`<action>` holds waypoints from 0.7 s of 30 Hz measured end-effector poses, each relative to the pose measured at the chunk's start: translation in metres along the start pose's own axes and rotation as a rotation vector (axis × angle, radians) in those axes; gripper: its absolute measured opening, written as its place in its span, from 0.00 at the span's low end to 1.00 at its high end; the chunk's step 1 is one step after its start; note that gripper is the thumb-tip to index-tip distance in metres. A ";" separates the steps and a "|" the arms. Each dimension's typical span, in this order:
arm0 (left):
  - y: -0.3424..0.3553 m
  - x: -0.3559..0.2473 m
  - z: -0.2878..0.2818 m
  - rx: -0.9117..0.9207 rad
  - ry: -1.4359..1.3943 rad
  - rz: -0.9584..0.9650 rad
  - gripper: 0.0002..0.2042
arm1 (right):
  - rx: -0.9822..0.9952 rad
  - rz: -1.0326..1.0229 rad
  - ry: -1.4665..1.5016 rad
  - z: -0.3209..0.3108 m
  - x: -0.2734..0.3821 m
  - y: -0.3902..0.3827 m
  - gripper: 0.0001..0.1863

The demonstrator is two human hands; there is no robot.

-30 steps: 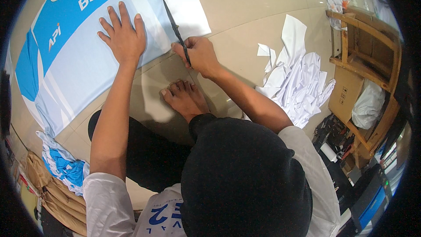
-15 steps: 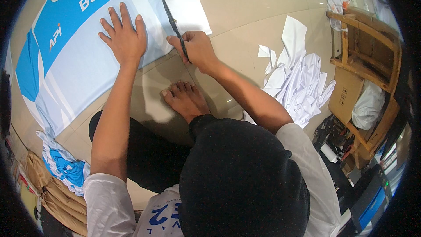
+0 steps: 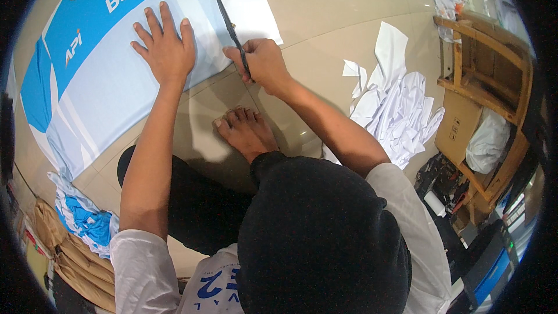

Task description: The person sits on the floor and uses scissors to cut a large piece of blue and white fabric along a curved pattern. They then unfold the cut fabric to reveal a jersey design with logos and continue cutting along the edges.

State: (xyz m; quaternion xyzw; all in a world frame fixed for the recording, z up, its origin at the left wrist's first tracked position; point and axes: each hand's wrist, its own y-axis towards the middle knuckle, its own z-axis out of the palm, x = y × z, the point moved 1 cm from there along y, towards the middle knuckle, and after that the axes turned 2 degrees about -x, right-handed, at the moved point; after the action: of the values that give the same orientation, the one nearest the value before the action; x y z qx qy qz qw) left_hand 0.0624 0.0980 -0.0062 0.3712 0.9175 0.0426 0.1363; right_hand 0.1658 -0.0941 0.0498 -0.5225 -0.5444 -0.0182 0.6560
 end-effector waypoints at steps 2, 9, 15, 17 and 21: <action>0.000 0.001 0.000 -0.002 0.004 -0.001 0.35 | -0.005 0.012 -0.004 0.002 0.002 0.005 0.26; 0.000 0.000 0.001 0.003 0.002 -0.004 0.35 | 0.015 -0.015 0.044 0.005 0.006 0.021 0.27; -0.001 0.002 0.002 -0.010 -0.005 0.000 0.35 | 0.013 -0.012 0.035 0.005 0.011 0.020 0.26; 0.000 0.001 0.001 -0.004 -0.002 -0.001 0.35 | 0.018 -0.017 0.013 0.003 0.011 0.019 0.26; 0.000 0.002 0.003 -0.003 0.018 -0.002 0.35 | 0.017 -0.008 0.040 0.004 0.012 0.017 0.26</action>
State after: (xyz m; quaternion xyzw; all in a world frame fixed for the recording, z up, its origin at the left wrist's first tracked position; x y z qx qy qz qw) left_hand 0.0617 0.0990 -0.0092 0.3697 0.9190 0.0469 0.1287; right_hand 0.1784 -0.0767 0.0468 -0.5139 -0.5335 -0.0267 0.6712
